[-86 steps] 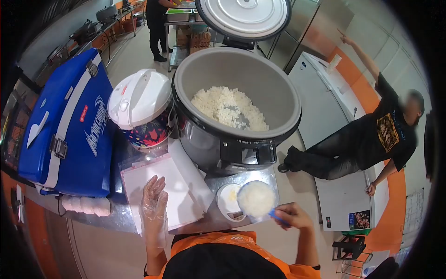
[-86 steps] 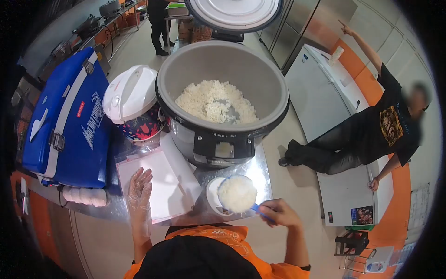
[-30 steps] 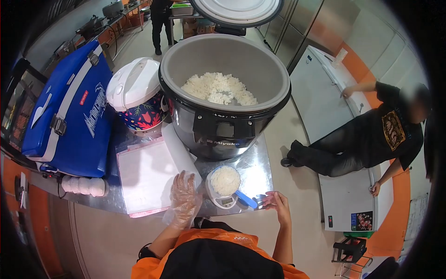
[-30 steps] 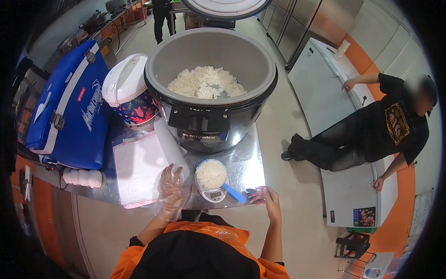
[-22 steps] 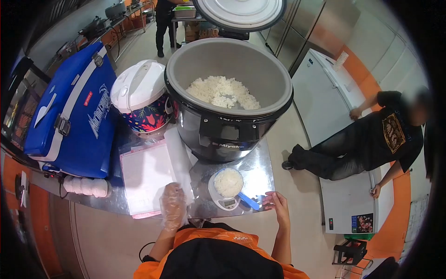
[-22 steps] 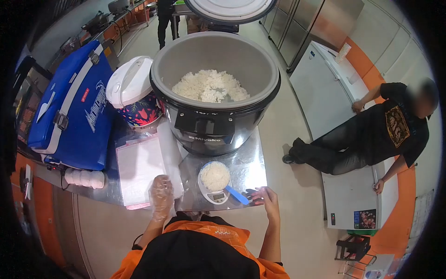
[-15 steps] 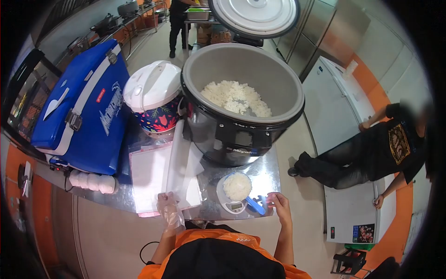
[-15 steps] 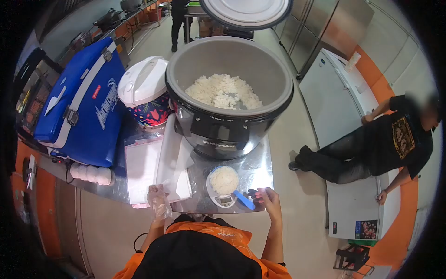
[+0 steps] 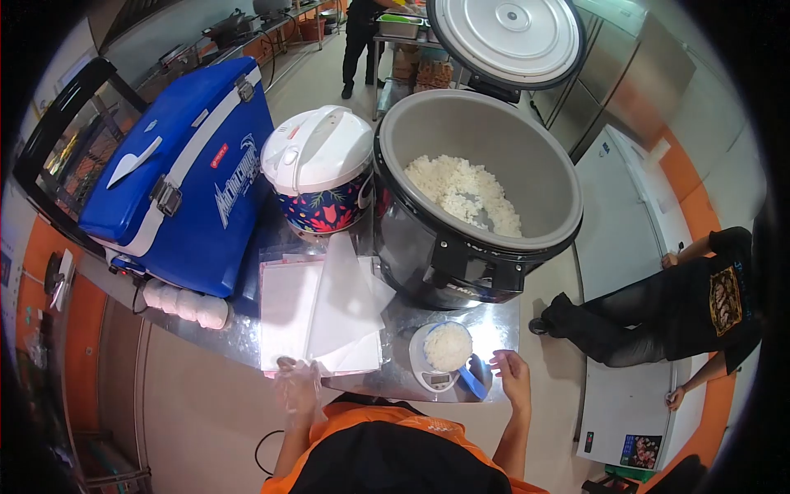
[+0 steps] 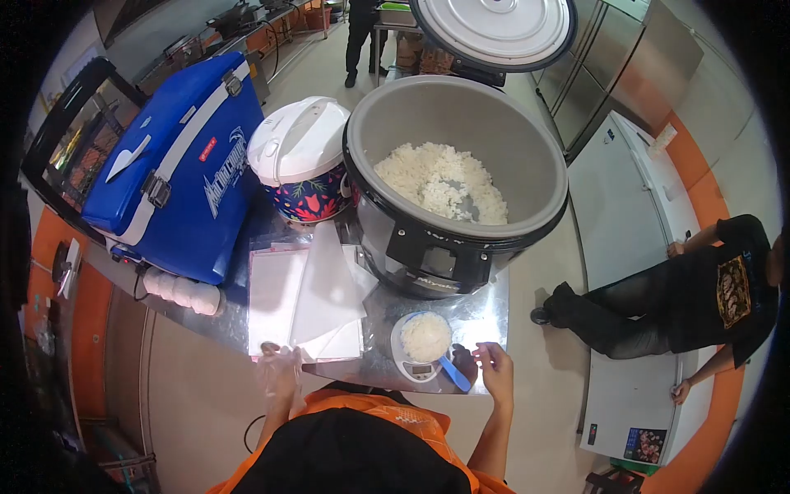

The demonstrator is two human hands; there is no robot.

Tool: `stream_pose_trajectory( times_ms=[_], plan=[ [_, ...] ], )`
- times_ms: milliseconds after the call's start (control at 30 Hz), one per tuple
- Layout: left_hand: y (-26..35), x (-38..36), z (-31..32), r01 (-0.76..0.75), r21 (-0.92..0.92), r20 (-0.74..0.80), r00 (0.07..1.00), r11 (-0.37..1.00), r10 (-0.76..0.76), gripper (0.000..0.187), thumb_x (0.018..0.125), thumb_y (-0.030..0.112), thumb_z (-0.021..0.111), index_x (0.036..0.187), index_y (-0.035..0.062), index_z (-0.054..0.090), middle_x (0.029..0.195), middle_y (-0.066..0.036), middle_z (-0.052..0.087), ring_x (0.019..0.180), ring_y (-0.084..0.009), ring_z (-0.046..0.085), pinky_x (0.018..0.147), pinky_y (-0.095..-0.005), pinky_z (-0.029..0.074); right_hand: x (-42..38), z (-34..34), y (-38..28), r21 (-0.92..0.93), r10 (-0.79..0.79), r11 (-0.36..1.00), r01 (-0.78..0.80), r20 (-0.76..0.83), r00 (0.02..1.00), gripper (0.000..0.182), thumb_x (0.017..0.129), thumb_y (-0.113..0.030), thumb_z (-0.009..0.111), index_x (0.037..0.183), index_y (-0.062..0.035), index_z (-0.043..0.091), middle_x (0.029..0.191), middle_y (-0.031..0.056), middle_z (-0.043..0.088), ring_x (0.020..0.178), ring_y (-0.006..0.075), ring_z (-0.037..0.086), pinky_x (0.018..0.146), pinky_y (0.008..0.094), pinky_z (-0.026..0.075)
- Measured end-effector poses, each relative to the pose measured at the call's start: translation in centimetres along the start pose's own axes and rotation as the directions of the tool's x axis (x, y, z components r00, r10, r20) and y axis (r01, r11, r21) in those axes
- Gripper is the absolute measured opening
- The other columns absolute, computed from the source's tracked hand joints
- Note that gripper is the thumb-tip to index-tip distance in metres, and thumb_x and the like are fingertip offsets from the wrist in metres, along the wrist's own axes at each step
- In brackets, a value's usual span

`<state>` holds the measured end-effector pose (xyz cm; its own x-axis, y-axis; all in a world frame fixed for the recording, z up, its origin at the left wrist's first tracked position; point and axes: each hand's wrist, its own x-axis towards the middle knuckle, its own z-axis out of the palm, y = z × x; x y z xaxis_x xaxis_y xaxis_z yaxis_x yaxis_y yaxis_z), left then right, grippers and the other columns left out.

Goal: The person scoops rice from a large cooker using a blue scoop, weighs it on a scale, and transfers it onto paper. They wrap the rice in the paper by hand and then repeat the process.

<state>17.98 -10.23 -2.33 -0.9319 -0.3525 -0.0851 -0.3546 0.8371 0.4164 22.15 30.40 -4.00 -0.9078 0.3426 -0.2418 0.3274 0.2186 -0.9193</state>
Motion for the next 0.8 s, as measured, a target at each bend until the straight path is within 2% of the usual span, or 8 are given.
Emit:
stream_pose_trajectory(
  times_ms=[67, 167, 300, 367, 467, 600, 633, 800],
  plan=[
    [0.8, 0.6, -1.2, 0.154, -0.210, 0.041, 0.988, 0.965, -0.149, 0.040, 0.081, 0.034, 0.065, 0.105, 0.0039, 0.053, 0.095, -0.010, 0.058, 0.089, -0.0206, 0.060, 0.075, -0.0378, 0.050, -0.3, 0.0, -0.9, -0.068, -0.035, 0.997, 0.031, -0.056, 0.998, 0.029, 0.096, -0.026, 0.052, 0.104, 0.0003, 0.060, 0.088, 0.0078, 0.066, 0.077, 0.0145, 0.062, 0.067, 0.0262, 0.048],
    [1.0, 2.3, 0.7, -0.478, -0.005, -0.160, 0.867, 0.878, 0.471, 0.054, 0.076, 0.036, 0.064, 0.121, 0.0076, 0.052, 0.120, -0.011, 0.051, 0.120, -0.0213, 0.043, 0.100, -0.0346, 0.035, -0.8, 0.2, -1.7, -0.052, -0.036, 0.998, 0.032, -0.068, 0.997, 0.029, 0.096, -0.026, 0.052, 0.104, 0.0002, 0.060, 0.087, 0.0079, 0.066, 0.078, 0.0144, 0.061, 0.067, 0.0261, 0.048],
    [2.1, 5.4, 1.3, -0.670, -0.179, -0.045, 0.737, 0.721, 0.674, 0.053, 0.076, 0.028, 0.060, 0.124, 0.0071, 0.051, 0.122, -0.011, 0.051, 0.124, -0.0226, 0.040, 0.103, -0.0330, 0.033, -1.5, 0.2, -1.7, -0.062, -0.031, 0.998, 0.025, -0.087, 0.996, 0.029, 0.096, -0.026, 0.052, 0.104, 0.0007, 0.060, 0.087, 0.0080, 0.066, 0.078, 0.0144, 0.062, 0.067, 0.0262, 0.048],
    [1.6, 6.9, 1.9, -0.732, 0.437, 0.093, 0.615, 0.523, 0.783, 0.051, 0.076, 0.018, 0.055, 0.125, 0.0062, 0.050, 0.123, -0.013, 0.051, 0.120, -0.0275, 0.043, 0.099, -0.0350, 0.038, -1.9, 0.2, -1.5, -0.051, -0.026, 0.998, 0.020, -0.104, 0.994, 0.029, 0.097, -0.026, 0.052, 0.104, 0.0008, 0.060, 0.087, 0.0080, 0.066, 0.077, 0.0145, 0.062, 0.067, 0.0263, 0.048],
    [-1.7, 8.5, 6.4, -0.690, 0.111, 0.099, 0.724, 0.716, 0.682, 0.051, 0.075, 0.011, 0.053, 0.126, 0.0052, 0.050, 0.122, -0.015, 0.051, 0.112, -0.0296, 0.049, 0.091, -0.0370, 0.044, -2.4, 0.2, -0.9, -0.032, -0.012, 0.999, 0.007, -0.129, 0.992, 0.029, 0.097, -0.025, 0.051, 0.104, 0.0009, 0.060, 0.087, 0.0081, 0.066, 0.077, 0.0147, 0.062, 0.067, 0.0263, 0.048],
    [-1.8, 7.7, 5.2, -0.793, 0.131, -0.033, 0.596, 0.595, 0.802, 0.027, 0.078, 0.008, 0.057, 0.105, 0.0039, 0.057, 0.102, -0.014, 0.058, 0.092, -0.0258, 0.057, 0.077, -0.0349, 0.048, -3.1, 0.5, -0.9, -0.032, 0.021, 0.999, -0.025, -0.140, 0.990, 0.028, 0.096, -0.025, 0.051, 0.104, 0.0010, 0.060, 0.086, 0.0084, 0.066, 0.077, 0.0147, 0.062, 0.067, 0.0265, 0.048],
    [-1.7, 7.1, 4.7, -0.553, -0.453, 0.005, 0.783, 0.699, 0.622, 0.012, 0.085, 0.010, 0.059, 0.095, 0.0038, 0.056, 0.089, -0.012, 0.059, 0.082, -0.0209, 0.058, 0.071, -0.0304, 0.047, -3.2, 0.5, -0.8, -0.031, 0.020, 0.999, -0.025, -0.143, 0.989, 0.028, 0.096, -0.025, 0.051, 0.104, 0.0010, 0.060, 0.086, 0.0084, 0.066, 0.077, 0.0147, 0.062, 0.067, 0.0265, 0.048],
    [-1.4, 5.9, 4.5, -0.251, -0.580, -0.152, 0.968, 0.775, 0.201, 0.008, 0.090, 0.011, 0.057, 0.093, 0.0038, 0.054, 0.080, -0.008, 0.056, 0.069, -0.0171, 0.055, 0.061, -0.0296, 0.046, -3.3, 0.8, -0.5, -0.057, 0.041, 0.997, -0.048, -0.130, 0.991, 0.028, 0.096, -0.024, 0.052, 0.104, 0.0007, 0.060, 0.086, 0.0081, 0.066, 0.076, 0.0145, 0.062, 0.065, 0.0264, 0.048]
  ],
)
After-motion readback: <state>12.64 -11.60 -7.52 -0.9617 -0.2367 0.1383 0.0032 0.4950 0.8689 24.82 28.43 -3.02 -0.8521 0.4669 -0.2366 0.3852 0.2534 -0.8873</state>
